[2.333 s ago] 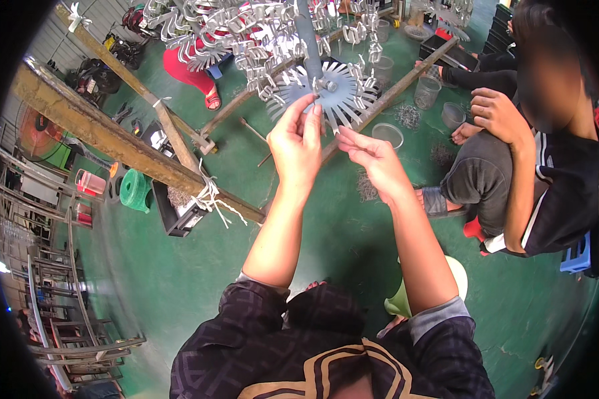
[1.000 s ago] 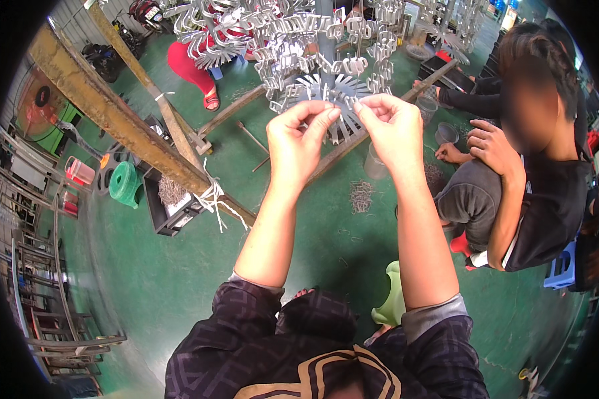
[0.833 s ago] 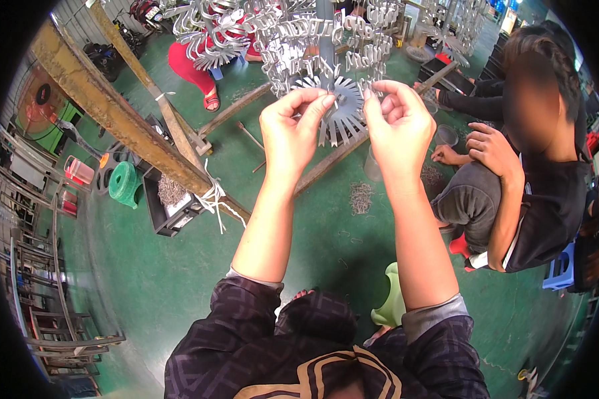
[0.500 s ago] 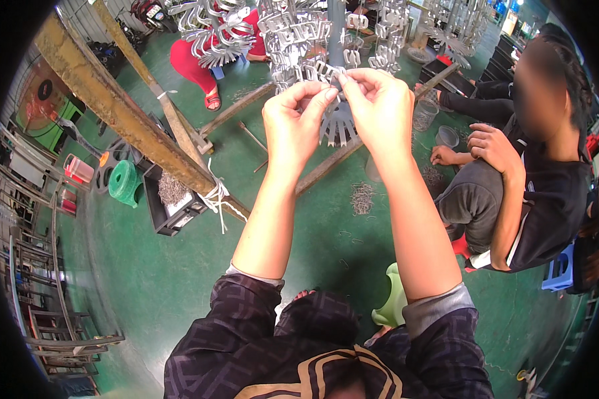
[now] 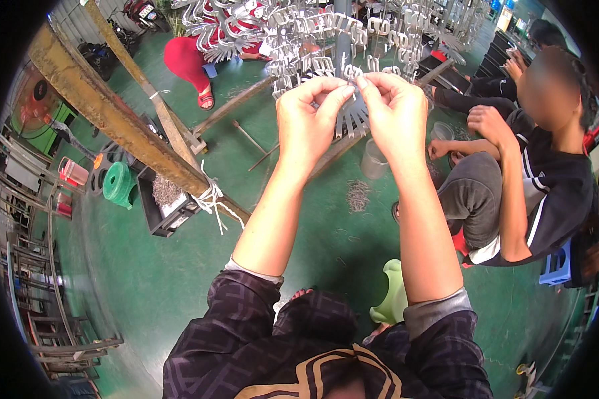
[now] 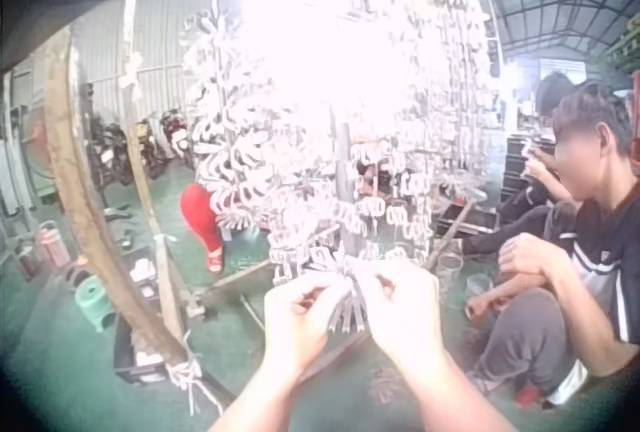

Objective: The person attaches small metal clips to the slots of a circular metal rack by hand.

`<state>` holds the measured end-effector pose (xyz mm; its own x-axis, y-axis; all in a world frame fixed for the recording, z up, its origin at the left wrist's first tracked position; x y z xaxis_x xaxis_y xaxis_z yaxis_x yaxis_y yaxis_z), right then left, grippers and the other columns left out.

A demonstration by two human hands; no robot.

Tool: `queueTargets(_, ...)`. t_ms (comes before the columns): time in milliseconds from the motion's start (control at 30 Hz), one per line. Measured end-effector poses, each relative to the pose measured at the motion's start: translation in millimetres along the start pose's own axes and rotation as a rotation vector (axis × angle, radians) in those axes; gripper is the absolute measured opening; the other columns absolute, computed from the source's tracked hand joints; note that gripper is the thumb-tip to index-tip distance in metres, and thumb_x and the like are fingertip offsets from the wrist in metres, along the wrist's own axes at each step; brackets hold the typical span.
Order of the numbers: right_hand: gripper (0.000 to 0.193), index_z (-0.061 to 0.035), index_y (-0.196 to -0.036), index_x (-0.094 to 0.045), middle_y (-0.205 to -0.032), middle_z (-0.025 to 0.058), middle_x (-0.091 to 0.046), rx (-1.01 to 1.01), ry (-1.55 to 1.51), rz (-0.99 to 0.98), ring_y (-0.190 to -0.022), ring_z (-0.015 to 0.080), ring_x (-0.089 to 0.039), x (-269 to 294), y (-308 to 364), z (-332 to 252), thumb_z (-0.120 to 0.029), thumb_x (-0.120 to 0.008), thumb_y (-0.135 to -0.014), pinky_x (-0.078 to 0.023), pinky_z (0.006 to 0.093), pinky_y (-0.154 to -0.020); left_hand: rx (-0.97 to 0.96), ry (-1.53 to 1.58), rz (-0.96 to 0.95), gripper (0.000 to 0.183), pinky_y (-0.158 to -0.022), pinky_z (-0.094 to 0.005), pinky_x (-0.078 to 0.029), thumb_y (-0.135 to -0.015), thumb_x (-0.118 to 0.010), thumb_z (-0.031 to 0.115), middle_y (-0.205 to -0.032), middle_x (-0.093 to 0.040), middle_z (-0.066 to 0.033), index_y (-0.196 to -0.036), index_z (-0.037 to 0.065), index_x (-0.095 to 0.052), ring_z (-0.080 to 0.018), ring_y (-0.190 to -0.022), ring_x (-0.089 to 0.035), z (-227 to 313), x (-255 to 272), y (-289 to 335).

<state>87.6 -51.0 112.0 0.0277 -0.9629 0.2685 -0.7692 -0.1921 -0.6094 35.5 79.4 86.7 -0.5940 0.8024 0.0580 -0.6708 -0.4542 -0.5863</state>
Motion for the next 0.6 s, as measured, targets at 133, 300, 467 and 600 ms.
queueTargets(133, 0.016, 0.0047, -0.083, -0.065, -0.071, 0.0139, -0.062, 0.016, -0.005, 0.003, -0.059, 0.0215, -0.061, 2, 0, 0, -0.010, -0.061, -0.078, -0.046, 0.0298, -0.059, 0.007, -0.060, -0.007, 0.010, -0.065, -0.0203, -0.046, -0.078, -0.068, 0.006, -0.078, -0.066, -0.0028, -0.085, -0.002, -0.067, -0.0056, -0.069, -0.057, -1, -5, -1)
queueTargets(300, 0.018, 0.0045, -0.083, -0.065, -0.071, 0.0114, -0.062, 0.009, -0.016, 0.058, -0.059, 0.0151, -0.060, 15, 6, 9, -0.012, -0.064, -0.077, -0.046, 0.0267, -0.058, 0.053, -0.087, -0.043, 0.011, -0.065, -0.0205, -0.047, -0.078, -0.069, 0.006, -0.079, -0.067, -0.0037, -0.085, -0.001, -0.068, -0.0057, -0.070, -0.058, -9, -9, -1)
queueTargets(467, 0.016, 0.0021, -0.083, -0.067, -0.067, 0.0024, -0.061, -0.099, -0.067, 0.214, -0.057, 0.0046, -0.050, 65, 19, 58, -0.013, -0.067, -0.078, -0.041, 0.0205, -0.054, 0.039, -0.037, 0.018, 0.014, -0.059, -0.0193, -0.044, -0.081, -0.066, 0.011, -0.082, -0.068, -0.0038, -0.092, 0.002, -0.068, -0.0055, -0.070, -0.058, -4, 12, 7)
queueTargets(600, 0.016, 0.0019, -0.082, -0.067, -0.059, -0.0050, -0.056, -0.187, -0.051, 0.269, -0.053, 0.0000, -0.043, 95, 33, 90, -0.014, -0.068, -0.079, -0.036, 0.0177, -0.049, 0.074, -0.059, 0.111, 0.016, -0.055, -0.0191, -0.040, -0.082, -0.066, 0.015, -0.080, -0.067, -0.0035, -0.090, 0.001, -0.068, -0.0044, -0.063, -0.053, -20, 47, 27)
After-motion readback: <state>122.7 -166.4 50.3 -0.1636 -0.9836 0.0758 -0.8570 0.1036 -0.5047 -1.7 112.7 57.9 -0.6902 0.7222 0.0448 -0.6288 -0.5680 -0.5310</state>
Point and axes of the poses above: each hand's wrist, its own y-axis away from the middle knuckle, its own x-axis out of the back of the hand, z = x × y, the point moved 7 cm from there along -y, towards the middle knuckle
